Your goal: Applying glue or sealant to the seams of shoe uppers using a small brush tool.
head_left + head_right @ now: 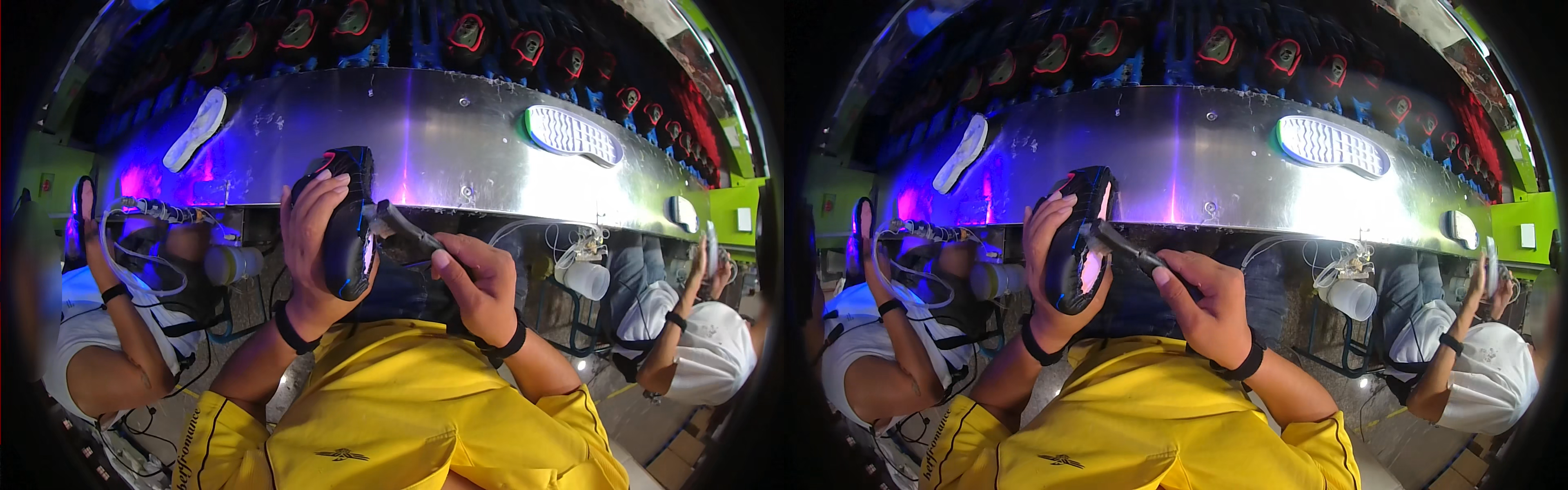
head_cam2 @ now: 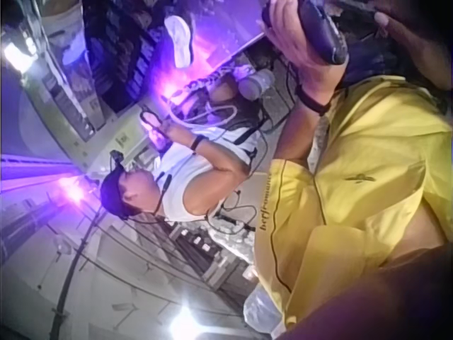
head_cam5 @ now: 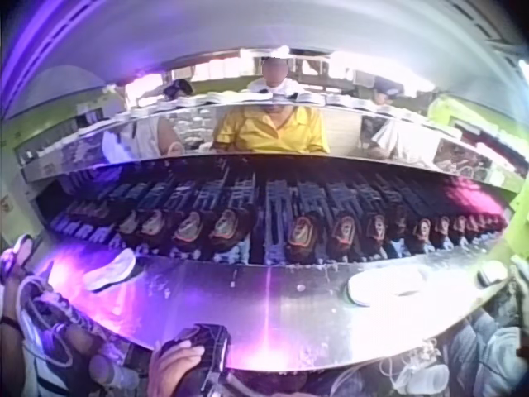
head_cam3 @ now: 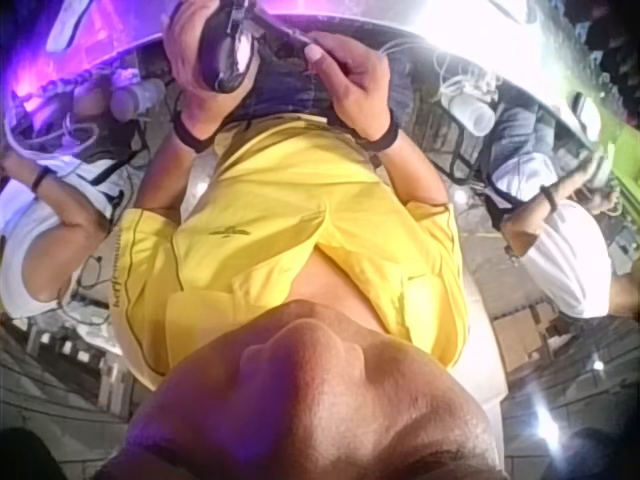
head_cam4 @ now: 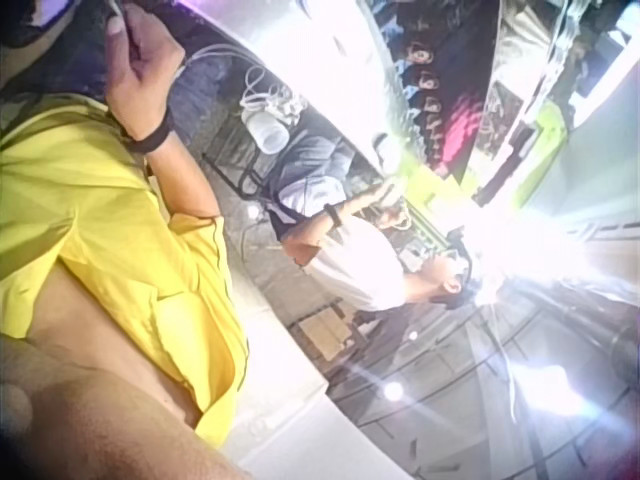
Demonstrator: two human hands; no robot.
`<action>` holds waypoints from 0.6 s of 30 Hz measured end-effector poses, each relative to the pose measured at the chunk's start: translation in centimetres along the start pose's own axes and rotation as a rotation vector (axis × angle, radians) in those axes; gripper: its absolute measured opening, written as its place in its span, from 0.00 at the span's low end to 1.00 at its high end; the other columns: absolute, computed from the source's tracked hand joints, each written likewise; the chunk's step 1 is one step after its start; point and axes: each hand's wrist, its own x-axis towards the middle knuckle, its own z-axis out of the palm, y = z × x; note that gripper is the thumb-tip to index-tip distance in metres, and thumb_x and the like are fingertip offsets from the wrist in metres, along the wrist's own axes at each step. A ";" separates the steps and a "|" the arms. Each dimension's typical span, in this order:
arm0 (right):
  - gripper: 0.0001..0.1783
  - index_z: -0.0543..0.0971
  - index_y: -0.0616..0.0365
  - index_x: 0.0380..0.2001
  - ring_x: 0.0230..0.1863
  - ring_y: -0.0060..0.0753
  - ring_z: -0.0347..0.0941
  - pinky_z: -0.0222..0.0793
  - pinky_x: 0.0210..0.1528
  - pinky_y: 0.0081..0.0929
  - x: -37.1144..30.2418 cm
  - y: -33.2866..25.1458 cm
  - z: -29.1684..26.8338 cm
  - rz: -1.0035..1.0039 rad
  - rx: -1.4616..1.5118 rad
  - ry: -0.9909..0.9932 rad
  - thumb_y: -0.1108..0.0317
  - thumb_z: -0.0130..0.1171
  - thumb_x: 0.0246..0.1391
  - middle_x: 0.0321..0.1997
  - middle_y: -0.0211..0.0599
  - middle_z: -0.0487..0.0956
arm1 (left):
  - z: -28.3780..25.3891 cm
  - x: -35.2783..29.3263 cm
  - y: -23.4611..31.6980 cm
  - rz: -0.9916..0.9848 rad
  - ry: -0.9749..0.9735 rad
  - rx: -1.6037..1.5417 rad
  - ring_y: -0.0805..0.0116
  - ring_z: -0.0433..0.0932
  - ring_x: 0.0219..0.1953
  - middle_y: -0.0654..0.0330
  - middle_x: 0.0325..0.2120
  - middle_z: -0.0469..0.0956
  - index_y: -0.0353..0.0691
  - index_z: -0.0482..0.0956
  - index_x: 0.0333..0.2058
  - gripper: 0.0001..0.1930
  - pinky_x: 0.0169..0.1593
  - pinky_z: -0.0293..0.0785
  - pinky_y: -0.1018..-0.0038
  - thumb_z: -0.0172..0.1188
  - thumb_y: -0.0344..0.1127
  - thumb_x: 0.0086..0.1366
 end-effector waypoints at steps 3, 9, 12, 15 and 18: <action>0.10 0.85 0.68 0.46 0.29 0.29 0.78 0.72 0.36 0.26 -0.4 0.2 -0.1 -0.100 0.022 -0.027 0.71 0.65 0.67 0.29 0.43 0.82 | -0.3 0.4 0.5 0.000 -0.010 -0.014 0.46 0.74 0.68 0.51 0.62 0.77 0.39 0.69 0.65 0.36 0.77 0.51 0.37 0.70 0.31 0.57; 0.11 0.85 0.69 0.46 0.29 0.25 0.78 0.72 0.34 0.25 0.4 0.7 0.5 0.035 0.052 0.052 0.70 0.66 0.68 0.29 0.40 0.83 | -0.3 0.4 0.5 -0.007 -0.015 -0.016 0.42 0.73 0.68 0.47 0.61 0.75 0.37 0.68 0.64 0.39 0.77 0.55 0.43 0.72 0.25 0.52; 0.12 0.85 0.69 0.47 0.29 0.23 0.77 0.72 0.34 0.24 0.2 0.3 0.1 0.047 0.086 0.016 0.69 0.66 0.68 0.29 0.39 0.83 | -0.4 0.6 0.7 -0.016 -0.007 -0.016 0.42 0.73 0.68 0.47 0.61 0.75 0.37 0.68 0.65 0.40 0.76 0.56 0.43 0.73 0.25 0.51; 0.12 0.85 0.69 0.47 0.28 0.26 0.77 0.71 0.34 0.24 -0.4 0.1 0.3 0.011 0.127 -0.012 0.70 0.65 0.68 0.29 0.39 0.83 | -0.5 1.1 0.9 -0.033 -0.032 -0.021 0.42 0.73 0.68 0.48 0.62 0.75 0.37 0.69 0.65 0.41 0.76 0.56 0.43 0.74 0.25 0.50; 0.11 0.85 0.69 0.47 0.28 0.29 0.78 0.71 0.34 0.25 -0.6 -0.2 0.2 -0.038 0.125 -0.013 0.71 0.64 0.68 0.29 0.41 0.83 | -0.4 1.6 1.3 -0.040 -0.037 -0.010 0.42 0.73 0.67 0.48 0.62 0.75 0.36 0.69 0.64 0.41 0.76 0.57 0.44 0.74 0.25 0.50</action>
